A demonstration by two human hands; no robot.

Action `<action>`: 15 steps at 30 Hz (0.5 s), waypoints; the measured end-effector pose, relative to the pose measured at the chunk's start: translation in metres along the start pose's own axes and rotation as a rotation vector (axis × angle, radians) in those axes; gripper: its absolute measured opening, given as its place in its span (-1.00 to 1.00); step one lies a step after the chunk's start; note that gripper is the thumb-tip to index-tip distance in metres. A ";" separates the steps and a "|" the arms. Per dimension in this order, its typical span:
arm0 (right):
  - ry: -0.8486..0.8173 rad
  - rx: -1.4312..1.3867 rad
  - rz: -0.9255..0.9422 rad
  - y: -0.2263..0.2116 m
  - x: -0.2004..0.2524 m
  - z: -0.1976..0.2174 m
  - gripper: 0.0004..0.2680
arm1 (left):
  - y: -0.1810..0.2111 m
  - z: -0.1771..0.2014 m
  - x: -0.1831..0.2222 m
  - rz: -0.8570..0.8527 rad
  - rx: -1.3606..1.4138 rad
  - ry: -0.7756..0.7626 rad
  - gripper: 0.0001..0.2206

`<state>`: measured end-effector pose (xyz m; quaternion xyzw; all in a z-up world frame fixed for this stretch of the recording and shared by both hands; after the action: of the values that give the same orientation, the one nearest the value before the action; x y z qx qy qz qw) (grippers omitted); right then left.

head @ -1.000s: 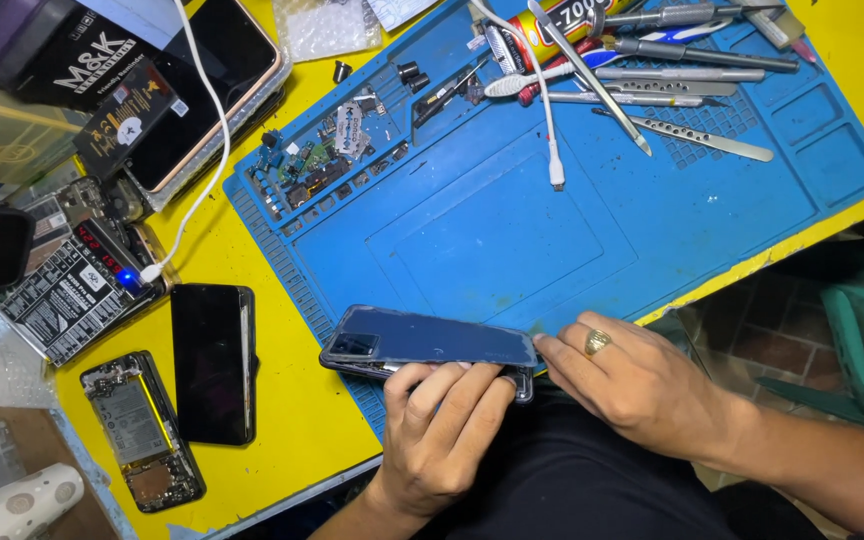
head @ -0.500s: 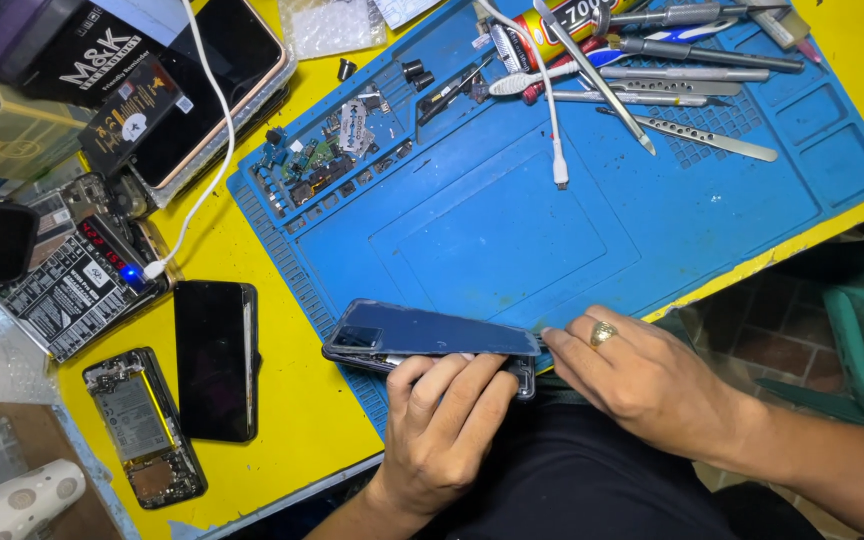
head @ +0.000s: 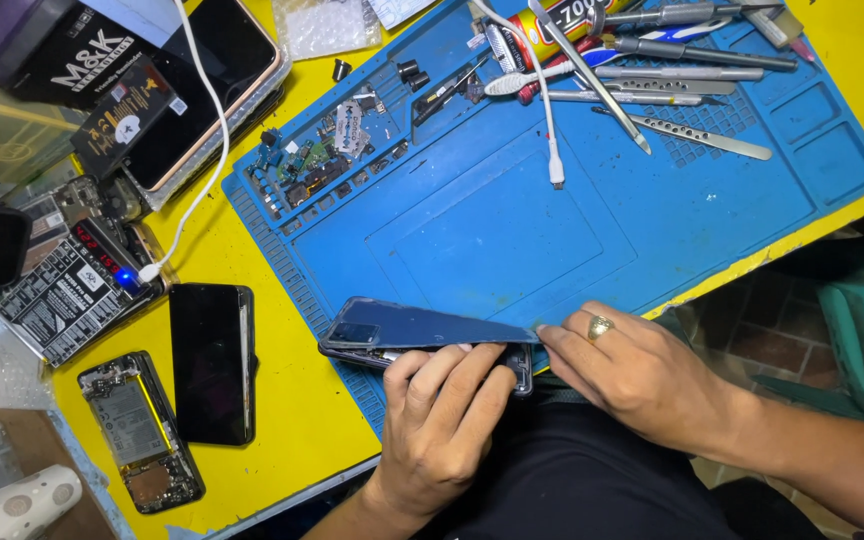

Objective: A technician cleans the frame of a mobile phone using a tool and then proceeds to reassemble the screen and back cover.

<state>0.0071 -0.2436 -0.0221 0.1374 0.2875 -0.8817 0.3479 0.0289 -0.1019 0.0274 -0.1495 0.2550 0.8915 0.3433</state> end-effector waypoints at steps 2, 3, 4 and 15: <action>-0.036 0.019 0.001 0.002 0.002 -0.003 -0.84 | 0.000 -0.001 0.000 0.007 -0.001 -0.017 -0.74; -0.036 0.018 0.002 0.002 0.002 -0.003 -0.84 | 0.000 -0.001 0.001 0.008 -0.002 -0.017 -0.74; -0.045 0.009 -0.007 0.002 0.003 -0.003 -0.87 | 0.000 -0.003 0.003 0.008 -0.033 -0.037 -0.77; -0.052 -0.003 -0.074 0.027 0.003 0.010 -0.83 | -0.011 0.004 0.012 -0.083 0.070 -0.064 -0.79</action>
<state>0.0231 -0.2670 -0.0270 0.1030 0.2845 -0.8969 0.3226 0.0277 -0.0863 0.0212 -0.1194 0.2686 0.8713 0.3929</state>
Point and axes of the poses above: each hand's wrist, its own x-axis away from the middle knuckle, its own z-axis out of the back of the hand, y = z × x, the point moved 7 cm from there along -x, towards the middle knuckle, and after that the axes turned 10 degrees about z, right-handed, at the moved point
